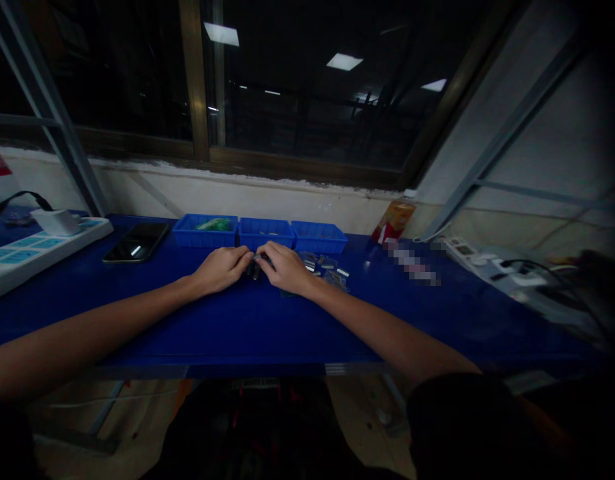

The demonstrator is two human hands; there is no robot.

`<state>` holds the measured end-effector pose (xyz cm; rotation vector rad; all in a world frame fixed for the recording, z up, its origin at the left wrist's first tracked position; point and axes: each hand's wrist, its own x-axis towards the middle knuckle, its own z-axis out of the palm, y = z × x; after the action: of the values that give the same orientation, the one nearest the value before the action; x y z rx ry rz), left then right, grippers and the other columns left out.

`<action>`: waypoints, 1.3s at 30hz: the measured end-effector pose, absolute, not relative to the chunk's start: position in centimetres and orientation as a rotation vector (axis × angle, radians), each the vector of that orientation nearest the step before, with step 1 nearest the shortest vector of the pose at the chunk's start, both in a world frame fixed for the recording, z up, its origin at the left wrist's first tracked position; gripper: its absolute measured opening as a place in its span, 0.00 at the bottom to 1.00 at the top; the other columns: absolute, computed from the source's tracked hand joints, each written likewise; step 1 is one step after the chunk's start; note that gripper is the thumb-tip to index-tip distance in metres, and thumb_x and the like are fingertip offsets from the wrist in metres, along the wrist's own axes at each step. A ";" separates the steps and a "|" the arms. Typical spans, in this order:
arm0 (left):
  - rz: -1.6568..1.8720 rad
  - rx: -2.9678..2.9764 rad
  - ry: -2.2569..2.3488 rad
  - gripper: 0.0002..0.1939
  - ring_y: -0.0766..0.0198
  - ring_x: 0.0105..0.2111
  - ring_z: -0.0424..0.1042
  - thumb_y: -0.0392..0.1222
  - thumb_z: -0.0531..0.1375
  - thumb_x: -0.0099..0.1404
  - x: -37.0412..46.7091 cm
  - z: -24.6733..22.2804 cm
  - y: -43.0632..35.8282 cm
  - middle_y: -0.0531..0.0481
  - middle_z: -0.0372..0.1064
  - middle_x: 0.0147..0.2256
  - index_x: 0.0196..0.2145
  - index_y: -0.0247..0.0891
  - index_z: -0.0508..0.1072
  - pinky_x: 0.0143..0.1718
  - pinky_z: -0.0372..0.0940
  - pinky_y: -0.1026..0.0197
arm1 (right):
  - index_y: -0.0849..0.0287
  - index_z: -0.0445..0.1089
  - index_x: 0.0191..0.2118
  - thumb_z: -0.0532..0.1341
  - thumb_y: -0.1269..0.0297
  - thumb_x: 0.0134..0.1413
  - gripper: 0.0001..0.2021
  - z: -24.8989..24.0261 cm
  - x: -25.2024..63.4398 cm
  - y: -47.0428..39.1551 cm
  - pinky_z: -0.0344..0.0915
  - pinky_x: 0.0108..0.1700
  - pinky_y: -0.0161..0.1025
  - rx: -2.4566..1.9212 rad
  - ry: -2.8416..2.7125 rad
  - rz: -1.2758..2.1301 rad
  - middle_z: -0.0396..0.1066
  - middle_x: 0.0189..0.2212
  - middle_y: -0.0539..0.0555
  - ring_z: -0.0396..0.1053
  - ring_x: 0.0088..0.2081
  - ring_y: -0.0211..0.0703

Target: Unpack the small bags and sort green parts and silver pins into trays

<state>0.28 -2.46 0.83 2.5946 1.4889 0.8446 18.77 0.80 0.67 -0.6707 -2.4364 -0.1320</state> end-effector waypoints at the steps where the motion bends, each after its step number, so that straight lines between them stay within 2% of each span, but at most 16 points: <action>1: 0.855 2.584 1.483 0.16 0.64 0.24 0.68 0.45 0.44 0.67 0.3 0.8 -2.4 0.50 0.68 0.24 0.34 0.36 0.67 0.27 0.58 0.63 | 0.59 0.62 0.37 0.50 0.65 0.59 0.07 0.7 18.7 0.8 0.59 0.40 0.38 -0.690 -2.433 -0.149 0.66 0.33 0.54 0.64 0.36 0.41; 5: 0.939 2.566 1.437 0.16 0.63 0.26 0.70 0.47 0.49 0.65 0.3 0.5 -2.4 0.51 0.70 0.28 0.46 0.36 0.62 0.26 0.59 0.64 | 0.59 0.63 0.35 0.47 0.64 0.61 0.10 0.7 18.7 0.9 0.59 0.40 0.37 -0.756 -2.411 -0.184 0.66 0.32 0.54 0.63 0.36 0.41; 11: 0.972 2.600 1.419 0.11 0.63 0.27 0.70 0.45 0.49 0.65 0.3 0.4 -2.3 0.51 0.70 0.27 0.40 0.37 0.64 0.28 0.60 0.64 | 0.59 0.63 0.34 0.46 0.63 0.61 0.11 0.7 18.7 0.8 0.59 0.40 0.37 -0.759 -2.425 -0.176 0.66 0.32 0.54 0.64 0.36 0.40; 13: 0.965 2.609 1.433 0.11 0.63 0.28 0.70 0.45 0.48 0.65 0.3 0.5 -2.4 0.50 0.70 0.28 0.38 0.37 0.66 0.28 0.60 0.64 | 0.59 0.62 0.38 0.49 0.62 0.59 0.08 0.7 18.8 0.8 0.59 0.40 0.37 -0.737 -2.411 -0.118 0.67 0.33 0.54 0.64 0.36 0.40; 16: 0.946 2.611 1.442 0.14 0.62 0.27 0.70 0.44 0.45 0.67 0.3 0.7 -2.5 0.49 0.70 0.28 0.35 0.36 0.67 0.29 0.61 0.63 | 0.59 0.60 0.44 0.55 0.63 0.55 0.11 0.7 18.9 0.7 0.60 0.41 0.37 -0.697 -2.398 -0.055 0.67 0.37 0.55 0.65 0.38 0.41; 19: 0.914 2.606 1.455 0.15 0.63 0.25 0.69 0.45 0.45 0.67 0.3 0.8 -2.5 0.49 0.69 0.26 0.32 0.36 0.67 0.28 0.60 0.63 | 0.59 0.61 0.42 0.53 0.66 0.57 0.08 0.6 18.9 0.7 0.59 0.42 0.37 -0.680 -2.411 -0.070 0.67 0.37 0.55 0.65 0.39 0.41; 21: 0.902 2.596 1.457 0.16 0.63 0.25 0.69 0.45 0.44 0.67 0.3 0.7 -2.4 0.49 0.69 0.26 0.33 0.36 0.68 0.28 0.60 0.63 | 0.59 0.63 0.41 0.51 0.64 0.59 0.08 0.6 18.9 0.7 0.59 0.42 0.37 -0.691 -2.417 -0.097 0.67 0.36 0.55 0.64 0.39 0.41; 26: 0.979 2.548 1.395 0.17 0.63 0.28 0.70 0.47 0.48 0.65 0.3 0.5 -2.4 0.49 0.70 0.30 0.47 0.34 0.61 0.29 0.62 0.62 | 0.60 0.65 0.38 0.47 0.61 0.61 0.13 0.7 18.7 0.9 0.59 0.41 0.38 -0.763 -2.402 -0.178 0.67 0.34 0.56 0.64 0.38 0.42; 29: 1.027 2.586 1.333 0.14 0.62 0.32 0.68 0.45 0.51 0.63 0.3 0.4 -2.3 0.47 0.69 0.33 0.43 0.35 0.62 0.33 0.62 0.60 | 0.60 0.65 0.36 0.45 0.60 0.62 0.14 0.7 18.7 1.0 0.59 0.40 0.39 -0.784 -2.406 -0.218 0.68 0.33 0.56 0.64 0.37 0.43; 32: 1.059 2.630 1.320 0.10 0.60 0.34 0.67 0.44 0.50 0.64 0.3 0.3 -2.2 0.47 0.68 0.32 0.38 0.36 0.64 0.37 0.62 0.58 | 0.60 0.64 0.35 0.45 0.61 0.62 0.14 0.7 18.7 0.9 0.59 0.40 0.39 -0.772 -2.417 -0.202 0.68 0.32 0.56 0.64 0.36 0.43; 36: 1.047 2.633 1.348 0.12 0.60 0.35 0.66 0.44 0.46 0.67 0.3 0.4 -2.1 0.46 0.68 0.33 0.37 0.36 0.65 0.38 0.61 0.57 | 0.60 0.62 0.43 0.51 0.59 0.58 0.11 0.8 18.8 0.7 0.59 0.41 0.38 -0.727 -2.383 -0.120 0.68 0.35 0.55 0.65 0.38 0.42; 39: 1.005 2.640 1.366 0.14 0.59 0.34 0.66 0.44 0.44 0.67 0.2 0.5 -2.1 0.46 0.68 0.32 0.37 0.36 0.66 0.37 0.61 0.57 | 0.59 0.62 0.43 0.52 0.62 0.58 0.09 1.0 18.8 0.6 0.59 0.42 0.38 -0.683 -2.388 -0.140 0.68 0.36 0.55 0.64 0.39 0.42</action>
<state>0.24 -2.15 0.50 2.6399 1.3655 1.0049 18.84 0.62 1.00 -0.6832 -2.3875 -0.1398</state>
